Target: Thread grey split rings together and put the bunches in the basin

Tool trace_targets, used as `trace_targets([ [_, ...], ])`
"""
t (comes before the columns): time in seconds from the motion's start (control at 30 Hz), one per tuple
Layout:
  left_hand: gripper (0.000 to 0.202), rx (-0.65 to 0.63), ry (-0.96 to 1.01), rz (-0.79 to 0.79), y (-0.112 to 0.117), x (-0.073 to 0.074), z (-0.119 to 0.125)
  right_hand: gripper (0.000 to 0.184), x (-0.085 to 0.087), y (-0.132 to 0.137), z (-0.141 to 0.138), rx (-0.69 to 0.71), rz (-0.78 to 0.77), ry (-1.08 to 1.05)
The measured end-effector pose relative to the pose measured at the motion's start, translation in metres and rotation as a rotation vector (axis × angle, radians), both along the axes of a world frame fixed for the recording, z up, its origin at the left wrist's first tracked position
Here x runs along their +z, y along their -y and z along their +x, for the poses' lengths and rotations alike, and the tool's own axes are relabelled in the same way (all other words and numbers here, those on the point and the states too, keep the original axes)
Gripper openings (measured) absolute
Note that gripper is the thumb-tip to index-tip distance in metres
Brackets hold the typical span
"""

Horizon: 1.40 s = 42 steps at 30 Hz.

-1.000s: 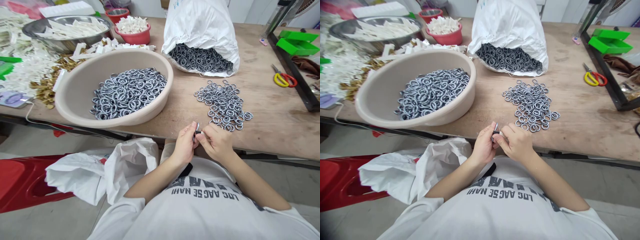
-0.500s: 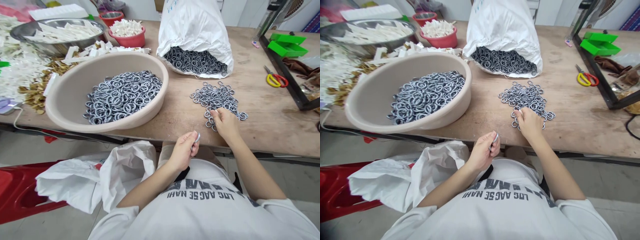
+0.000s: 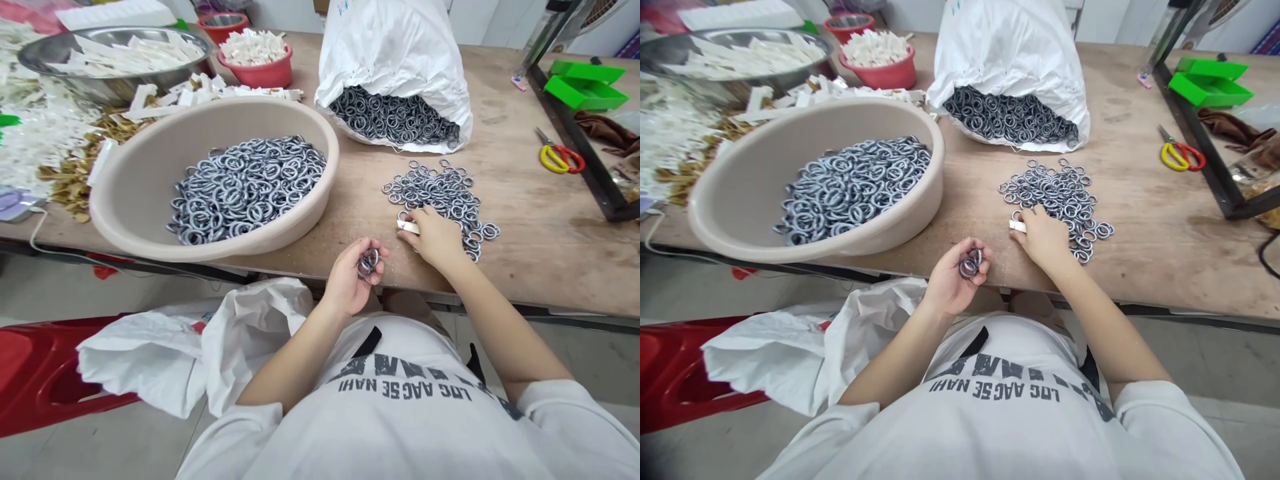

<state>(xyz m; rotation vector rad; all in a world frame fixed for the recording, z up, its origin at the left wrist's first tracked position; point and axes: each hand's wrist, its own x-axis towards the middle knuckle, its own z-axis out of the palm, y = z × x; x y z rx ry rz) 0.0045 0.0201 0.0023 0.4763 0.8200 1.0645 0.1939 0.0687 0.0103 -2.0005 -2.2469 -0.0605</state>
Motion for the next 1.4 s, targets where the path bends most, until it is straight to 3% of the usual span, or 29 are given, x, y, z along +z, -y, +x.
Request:
trace_targets([
  [0.33, 0.031, 0.018, -0.087, 0.087, 0.004, 0.006, 0.010, 0.032, 0.000, -0.023, -0.011, 0.057, -0.119, 0.011],
  [0.4, 0.030, 0.013, -0.090, 0.084, 0.005, 0.007, 0.013, 0.025, 0.002, -0.019, -0.011, 0.103, -0.086, -0.138],
  [0.47, 0.031, 0.014, -0.091, 0.081, 0.007, 0.008, 0.015, 0.018, 0.005, -0.007, -0.013, 0.192, -0.049, -0.421],
  [0.6, 0.043, -0.005, -0.097, 0.127, 0.013, 0.009, 0.021, 0.014, 0.008, 0.034, -0.023, 0.337, 0.022, -0.944],
  [0.77, 0.043, -0.049, -0.102, 0.175, 0.018, 0.007, 0.024, 0.007, 0.002, 0.070, -0.032, 0.315, 0.175, -1.077],
  [0.83, 0.043, -0.082, -0.079, 0.204, 0.019, 0.006, 0.023, 0.008, 0.000, 0.072, -0.031, 0.281, 0.155, -1.192],
  [0.93, 0.041, -0.120, -0.067, 0.263, 0.020, 0.005, 0.021, 0.026, 0.000, 0.068, -0.028, 0.278, 0.017, -1.377],
  [1.03, 0.042, -0.110, -0.066, 0.264, 0.021, 0.005, 0.022, 0.025, 0.002, 0.064, -0.026, 0.309, -0.113, -1.403],
  [1.2, 0.047, -0.119, -0.035, 0.204, 0.023, 0.004, 0.023, 0.027, -0.001, 0.061, -0.030, 0.256, -0.196, -1.479],
  [1.3, 0.048, -0.140, -0.038, 0.239, 0.023, 0.003, 0.022, 0.025, 0.001, 0.059, -0.028, 0.200, -0.174, -1.425],
  [1.4, 0.050, -0.109, -0.051, 0.267, 0.022, 0.003, 0.018, 0.025, 0.010, 0.064, -0.024, 0.265, -0.065, -1.182],
])
